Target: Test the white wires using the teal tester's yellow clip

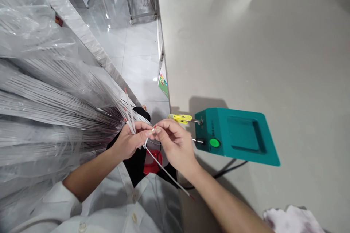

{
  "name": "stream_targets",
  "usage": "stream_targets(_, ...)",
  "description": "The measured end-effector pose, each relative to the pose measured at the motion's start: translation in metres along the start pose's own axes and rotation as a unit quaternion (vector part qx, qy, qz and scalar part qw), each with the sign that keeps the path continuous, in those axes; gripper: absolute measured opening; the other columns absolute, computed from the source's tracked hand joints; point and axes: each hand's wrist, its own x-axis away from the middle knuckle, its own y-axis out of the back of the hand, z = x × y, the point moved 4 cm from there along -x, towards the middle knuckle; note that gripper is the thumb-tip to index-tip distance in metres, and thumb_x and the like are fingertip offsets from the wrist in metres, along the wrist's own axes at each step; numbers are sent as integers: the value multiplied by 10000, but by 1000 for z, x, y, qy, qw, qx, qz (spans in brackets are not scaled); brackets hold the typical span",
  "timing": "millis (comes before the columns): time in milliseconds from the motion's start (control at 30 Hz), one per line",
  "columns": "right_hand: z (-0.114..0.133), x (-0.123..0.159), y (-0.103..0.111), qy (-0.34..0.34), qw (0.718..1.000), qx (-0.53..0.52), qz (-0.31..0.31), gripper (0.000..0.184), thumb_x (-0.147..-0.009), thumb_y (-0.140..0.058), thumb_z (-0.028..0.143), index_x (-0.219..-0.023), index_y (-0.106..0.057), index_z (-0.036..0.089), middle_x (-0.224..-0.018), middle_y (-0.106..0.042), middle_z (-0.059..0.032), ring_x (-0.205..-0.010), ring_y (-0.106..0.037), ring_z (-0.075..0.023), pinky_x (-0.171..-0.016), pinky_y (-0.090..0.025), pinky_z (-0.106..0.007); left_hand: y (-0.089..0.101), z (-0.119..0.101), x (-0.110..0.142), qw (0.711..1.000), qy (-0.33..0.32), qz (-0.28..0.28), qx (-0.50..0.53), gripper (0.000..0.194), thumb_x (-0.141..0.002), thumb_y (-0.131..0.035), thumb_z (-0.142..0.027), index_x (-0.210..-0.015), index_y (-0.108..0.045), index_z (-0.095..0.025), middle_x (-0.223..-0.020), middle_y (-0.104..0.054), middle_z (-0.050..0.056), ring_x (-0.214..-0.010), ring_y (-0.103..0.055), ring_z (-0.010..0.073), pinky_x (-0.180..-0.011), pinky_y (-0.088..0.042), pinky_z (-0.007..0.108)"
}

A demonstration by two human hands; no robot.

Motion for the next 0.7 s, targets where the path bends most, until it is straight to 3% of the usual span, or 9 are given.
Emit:
stream_targets(100, -1, 0, 2, -29, 999, 39, 5, 167, -809, -601, 334, -742, -609, 181, -652, -616, -15, -558, -601, -127, -531, -535, -263, 6, -1, 0, 1000, -5, -16, -20, 267, -680, -711, -379, -760, -677, -127, -629, -652, 26, -440, -431, 44, -436, -310, 197)
stream_targets(233, 10, -3, 12, -4, 997, 73, -15, 173, -830, -575, 303, -959, -635, 204, -822, -664, -42, -613, -628, -123, -599, -552, -283, 8, -9, 1, 996, -17, -34, -82, 268, -678, -702, -388, -738, -682, -127, -604, -626, 20, -494, -466, 69, -484, -350, 210)
stream_targets(333, 23, -7, 14, 71, 989, 122, 41, 205, -783, -634, 245, -987, -651, 238, -969, -656, -51, -724, -642, -134, -696, -547, -303, 4, -16, 2, 991, -33, -5, -127, 264, -687, -684, -393, -682, -676, -129, -581, -610, 20, -539, -506, 96, -529, -385, 226)
stream_targets(433, 28, -10, 12, 109, 972, 173, 117, 67, -767, -647, 203, -811, -685, 238, -846, -669, -24, -755, -633, -137, -688, -529, -276, 2, -22, 2, 982, -52, 41, -177, 263, -720, -650, -374, -621, -657, -130, -598, -611, 29, -581, -516, 106, -570, -400, 235)
stream_targets(567, 21, -11, 10, 61, 983, 114, 133, 64, -778, -647, 262, -741, -687, 229, -752, -657, -20, -725, -619, -141, -658, -529, -276, 4, -20, 1, 981, -33, 82, -173, 275, -735, -641, -394, -665, -664, -129, -612, -614, 35, -541, -465, 85, -517, -361, 222)
stream_targets(700, 4, -7, 4, -53, 992, -61, 95, 133, -727, -699, 348, -723, -689, 215, -743, -631, -16, -567, -576, -106, -491, -497, -246, 5, -7, -1, 995, 6, 81, -65, 306, -724, -658, -441, -718, -655, -136, -611, -597, 13, -433, -339, 33, -418, -238, 199)
